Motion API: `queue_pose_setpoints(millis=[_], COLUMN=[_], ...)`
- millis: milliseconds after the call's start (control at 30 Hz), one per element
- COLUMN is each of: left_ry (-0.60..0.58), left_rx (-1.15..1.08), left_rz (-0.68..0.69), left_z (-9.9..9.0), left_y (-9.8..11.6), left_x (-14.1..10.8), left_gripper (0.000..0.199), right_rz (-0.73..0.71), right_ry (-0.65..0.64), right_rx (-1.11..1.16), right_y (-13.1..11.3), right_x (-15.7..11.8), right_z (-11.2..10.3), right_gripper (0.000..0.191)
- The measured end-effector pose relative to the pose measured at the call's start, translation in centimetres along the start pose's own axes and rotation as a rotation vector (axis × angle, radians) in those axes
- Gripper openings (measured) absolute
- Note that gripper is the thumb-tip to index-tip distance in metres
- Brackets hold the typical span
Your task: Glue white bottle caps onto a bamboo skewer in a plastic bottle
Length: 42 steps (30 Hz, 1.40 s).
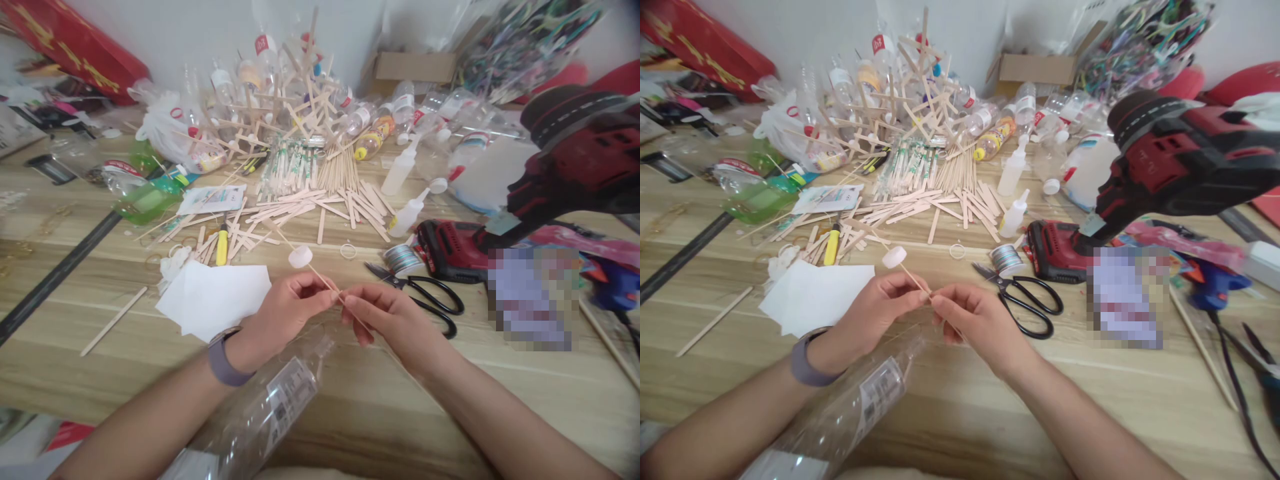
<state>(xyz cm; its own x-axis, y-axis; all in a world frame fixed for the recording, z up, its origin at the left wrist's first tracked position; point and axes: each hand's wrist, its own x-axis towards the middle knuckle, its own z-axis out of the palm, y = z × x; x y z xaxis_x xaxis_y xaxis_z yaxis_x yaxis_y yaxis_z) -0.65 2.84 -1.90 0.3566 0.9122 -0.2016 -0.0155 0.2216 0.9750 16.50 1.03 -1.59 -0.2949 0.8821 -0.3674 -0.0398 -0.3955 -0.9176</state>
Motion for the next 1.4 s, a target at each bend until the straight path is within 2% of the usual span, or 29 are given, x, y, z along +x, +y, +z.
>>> queue_pose_setpoints(millis=[100, 233, 433, 567, 733, 833, 1000, 1100, 1267, 1400], left_ry=[-0.048, -0.048, -0.047, -0.078, -0.077, -0.072, -0.026, -0.008, -0.017, 0.047], left_rx=[0.070, 0.120, 0.183, 0.193, 0.204, 0.236, 0.371, 0.411, 0.361, 0.230], left_rz=[0.006, -0.010, -0.020, -0.005, 0.036, 0.063, 0.042, 0.005, -0.016, -0.111], left_z=[0.0, 0.1, 0.2, 0.3, 0.2, 0.2, 0.3, 0.4, 0.4, 0.7], left_y=[0.0, 0.0, -0.2, 0.0, 0.3, 0.2, 0.4, 0.6, 0.8, 0.7], left_x=[-0.2, -0.2, -0.2, -0.3, -0.3, -0.3, -0.5, -0.6, -0.7, -0.6], left_gripper=[0.012, 0.014, 0.015, 0.017, 0.019, 0.021, 0.023, 0.026, 0.035, 0.030], right_rz=[-0.064, -0.188, -0.293, -0.225, -0.094, -0.088, -0.185, -0.292, -0.464, -0.637], right_ry=[0.079, 0.172, 0.225, 0.188, 0.083, 0.100, 0.167, 0.245, 0.358, 0.402], right_rx=[-0.033, -0.174, -0.436, -0.423, -0.226, -0.245, -0.410, -0.596, -0.861, -1.007], right_y=[0.0, 0.3, 0.4, 0.4, 0.4, 0.3, 0.4, 0.5, 0.8, 1.2], right_x=[0.1, -0.1, -0.7, -0.6, -0.2, -0.3, -0.6, -0.7, -0.8, -0.8], right_z=[0.0, 0.2, 0.5, 0.5, 0.5, 0.6, 0.8, 0.8, 0.6, 0.6], right_gripper=[0.036, 0.028, 0.016, 0.019, 0.028, 0.027, 0.022, 0.018, 0.011, 0.011])
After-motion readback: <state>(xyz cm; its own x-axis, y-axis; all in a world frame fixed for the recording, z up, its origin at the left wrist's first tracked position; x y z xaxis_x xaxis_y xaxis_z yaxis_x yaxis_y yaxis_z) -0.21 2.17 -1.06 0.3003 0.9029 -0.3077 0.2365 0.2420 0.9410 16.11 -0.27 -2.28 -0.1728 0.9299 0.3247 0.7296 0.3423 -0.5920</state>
